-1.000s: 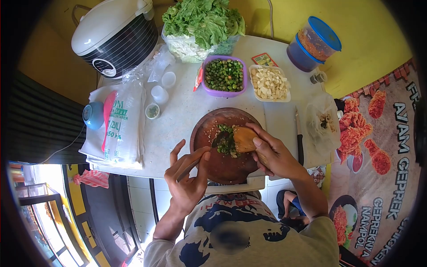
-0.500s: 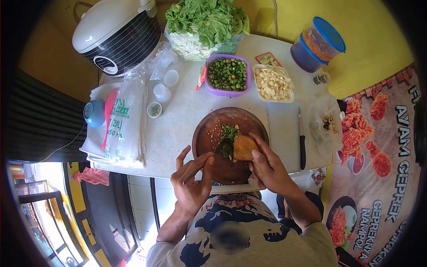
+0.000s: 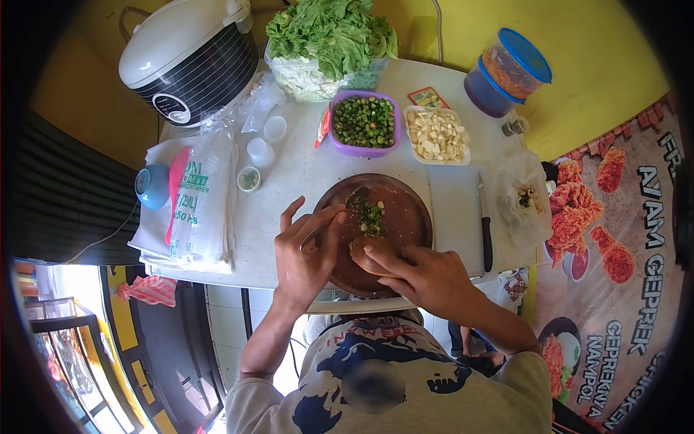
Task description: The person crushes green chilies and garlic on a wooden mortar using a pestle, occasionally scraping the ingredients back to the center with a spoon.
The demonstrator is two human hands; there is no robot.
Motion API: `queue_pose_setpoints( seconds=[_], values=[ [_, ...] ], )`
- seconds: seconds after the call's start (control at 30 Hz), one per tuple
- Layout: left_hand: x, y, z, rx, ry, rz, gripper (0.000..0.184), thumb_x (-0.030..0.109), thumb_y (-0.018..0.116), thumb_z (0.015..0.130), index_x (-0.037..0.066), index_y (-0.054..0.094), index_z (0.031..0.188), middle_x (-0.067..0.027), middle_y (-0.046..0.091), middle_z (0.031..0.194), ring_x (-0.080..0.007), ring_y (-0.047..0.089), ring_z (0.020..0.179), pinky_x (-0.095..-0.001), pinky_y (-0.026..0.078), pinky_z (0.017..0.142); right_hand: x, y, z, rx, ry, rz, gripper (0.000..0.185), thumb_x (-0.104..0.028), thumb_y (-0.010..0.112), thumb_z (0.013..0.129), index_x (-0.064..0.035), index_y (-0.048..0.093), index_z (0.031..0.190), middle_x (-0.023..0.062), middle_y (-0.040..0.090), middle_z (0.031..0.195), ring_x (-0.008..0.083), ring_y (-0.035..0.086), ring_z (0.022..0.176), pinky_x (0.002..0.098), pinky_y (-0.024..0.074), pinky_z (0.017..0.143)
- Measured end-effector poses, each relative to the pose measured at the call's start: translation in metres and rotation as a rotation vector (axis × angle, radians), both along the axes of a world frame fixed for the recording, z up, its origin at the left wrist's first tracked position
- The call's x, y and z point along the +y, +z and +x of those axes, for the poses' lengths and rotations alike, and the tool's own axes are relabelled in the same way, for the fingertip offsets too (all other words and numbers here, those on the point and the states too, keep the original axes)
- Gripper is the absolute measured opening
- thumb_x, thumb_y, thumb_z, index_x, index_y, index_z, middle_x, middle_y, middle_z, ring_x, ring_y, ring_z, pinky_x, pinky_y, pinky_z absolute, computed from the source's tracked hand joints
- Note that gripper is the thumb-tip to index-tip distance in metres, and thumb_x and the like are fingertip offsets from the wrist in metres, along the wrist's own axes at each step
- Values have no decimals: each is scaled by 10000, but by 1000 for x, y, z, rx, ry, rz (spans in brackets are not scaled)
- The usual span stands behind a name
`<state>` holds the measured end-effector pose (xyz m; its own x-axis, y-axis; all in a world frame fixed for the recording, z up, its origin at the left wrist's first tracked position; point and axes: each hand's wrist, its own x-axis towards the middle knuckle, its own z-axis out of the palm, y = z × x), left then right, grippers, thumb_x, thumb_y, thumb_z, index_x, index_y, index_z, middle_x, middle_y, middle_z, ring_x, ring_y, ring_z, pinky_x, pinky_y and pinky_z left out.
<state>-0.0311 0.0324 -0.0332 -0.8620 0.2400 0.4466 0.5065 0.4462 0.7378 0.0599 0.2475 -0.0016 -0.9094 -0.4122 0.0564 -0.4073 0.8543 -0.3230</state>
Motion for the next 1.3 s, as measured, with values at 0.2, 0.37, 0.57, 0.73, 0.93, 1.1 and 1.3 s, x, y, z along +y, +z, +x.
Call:
queue_pose_setpoints(
  seconds=[0.2, 0.37, 0.57, 0.73, 0.93, 1.1, 1.3],
  values=[
    [-2, 5, 17, -66, -98, 28, 125, 23, 752, 886, 33, 759, 1011, -82, 783, 913, -217, 746, 786, -475, 443, 1081, 10, -19, 3, -150, -306, -700, 589, -343, 577, 1052, -116, 384, 1560, 84, 599, 846, 165, 628, 640, 316, 512, 542],
    [-15, 13, 34, -127, -123, 27, 107, 28, 759, 890, 57, 791, 988, -69, 798, 945, -188, 757, 820, -502, 395, 1127, 20, 1, 0, -784, -640, -1149, 601, -360, 513, 1091, -99, 319, 1596, 22, 556, 817, 75, 549, 608, 221, 439, 541],
    [-32, 15, 47, -116, -98, 7, 118, 16, 765, 874, 58, 791, 981, -61, 797, 924, -179, 756, 828, -517, 391, 1128, 3, -33, 7, -118, -205, -651, 612, -319, 558, 1066, -143, 327, 1604, 118, 608, 824, 135, 594, 591, 317, 493, 488],
    [-43, 15, 48, -99, 35, 11, 104, 1, 760, 873, 42, 784, 965, -73, 796, 888, -174, 754, 786, -523, 387, 1131, -13, -3, 9, -103, -139, -147, 633, -251, 603, 1020, -168, 354, 1596, 170, 626, 832, 281, 638, 567, 402, 540, 515],
    [-43, 15, 45, -142, 94, -18, 101, -14, 752, 874, 35, 782, 958, -82, 794, 871, -185, 760, 767, -518, 385, 1132, -22, 23, -33, -237, -18, 70, 550, -277, 589, 1018, -151, 396, 1518, 200, 641, 766, 373, 659, 544, 472, 534, 473],
    [-42, 14, 40, -128, 102, -22, 87, -11, 747, 880, 29, 778, 950, -94, 789, 846, -199, 760, 730, -520, 388, 1132, -12, 36, -56, -378, 78, 51, 458, -244, 582, 1012, -116, 426, 1424, 223, 661, 683, 415, 680, 579, 499, 539, 491],
    [-40, 13, 39, -114, 92, -13, 83, -12, 743, 883, 13, 769, 959, -102, 787, 844, -202, 762, 731, -526, 387, 1133, -3, 35, -61, -446, 52, 52, 496, -258, 570, 1028, -158, 440, 1496, 225, 690, 883, 435, 677, 660, 510, 536, 568]
  ],
)
